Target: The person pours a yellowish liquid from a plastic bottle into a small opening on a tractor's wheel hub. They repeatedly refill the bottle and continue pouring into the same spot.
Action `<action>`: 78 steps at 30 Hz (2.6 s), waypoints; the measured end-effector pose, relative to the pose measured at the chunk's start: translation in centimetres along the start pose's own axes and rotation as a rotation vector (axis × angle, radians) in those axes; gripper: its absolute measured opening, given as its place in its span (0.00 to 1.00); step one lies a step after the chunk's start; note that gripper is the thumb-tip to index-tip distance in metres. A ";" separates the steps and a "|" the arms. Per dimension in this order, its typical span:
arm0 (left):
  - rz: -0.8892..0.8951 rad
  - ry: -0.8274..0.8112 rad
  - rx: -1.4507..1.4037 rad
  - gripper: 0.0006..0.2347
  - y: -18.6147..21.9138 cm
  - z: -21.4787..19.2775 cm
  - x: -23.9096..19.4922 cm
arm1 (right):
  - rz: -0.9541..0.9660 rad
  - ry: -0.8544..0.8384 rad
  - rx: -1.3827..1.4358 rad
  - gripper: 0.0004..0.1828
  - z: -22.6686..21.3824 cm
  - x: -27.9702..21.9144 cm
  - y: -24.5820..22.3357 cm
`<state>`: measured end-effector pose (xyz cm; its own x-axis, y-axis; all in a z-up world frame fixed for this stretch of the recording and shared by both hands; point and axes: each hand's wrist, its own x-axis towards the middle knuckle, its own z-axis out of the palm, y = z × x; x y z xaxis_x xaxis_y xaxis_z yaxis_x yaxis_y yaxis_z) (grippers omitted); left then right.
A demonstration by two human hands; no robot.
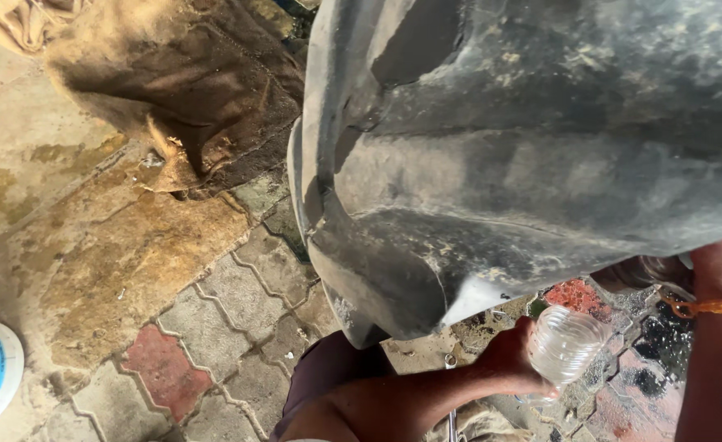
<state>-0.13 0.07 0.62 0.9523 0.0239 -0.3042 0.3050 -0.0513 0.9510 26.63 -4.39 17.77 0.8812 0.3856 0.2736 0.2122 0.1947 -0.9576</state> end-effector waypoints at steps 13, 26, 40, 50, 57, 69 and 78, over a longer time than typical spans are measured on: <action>0.043 -0.014 0.004 0.49 0.1 0.0 0.0 | -0.005 0.020 0.018 0.18 -0.9 0.1 1.1; 0.036 -0.009 -0.008 0.53 -0.1 0.3 0.4 | 0.019 0.023 0.055 0.20 -0.6 0.1 2.4; -0.041 -0.013 -0.005 0.50 0.9 -0.6 -0.5 | 0.066 0.010 0.614 0.24 -2.5 -0.1 0.7; -0.149 0.021 0.043 0.47 2.2 -1.4 -1.0 | -0.167 0.127 0.564 0.12 -1.5 0.0 1.8; -0.144 0.055 0.079 0.46 1.9 -1.7 -0.9 | -0.296 0.207 -0.287 0.17 2.6 -2.7 -0.4; 0.041 0.070 0.001 0.45 -0.6 -1.1 0.1 | -0.327 0.168 -0.355 0.17 5.2 -3.8 -2.9; 0.056 0.056 -0.017 0.43 -1.1 -1.5 0.1 | -0.302 0.188 -0.370 0.17 5.9 -3.9 -3.6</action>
<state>-0.37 1.61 -0.40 0.9658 0.0773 -0.2477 0.2510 -0.0370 0.9673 19.92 -1.24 20.73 0.8111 0.1863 0.5545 0.5743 -0.0732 -0.8154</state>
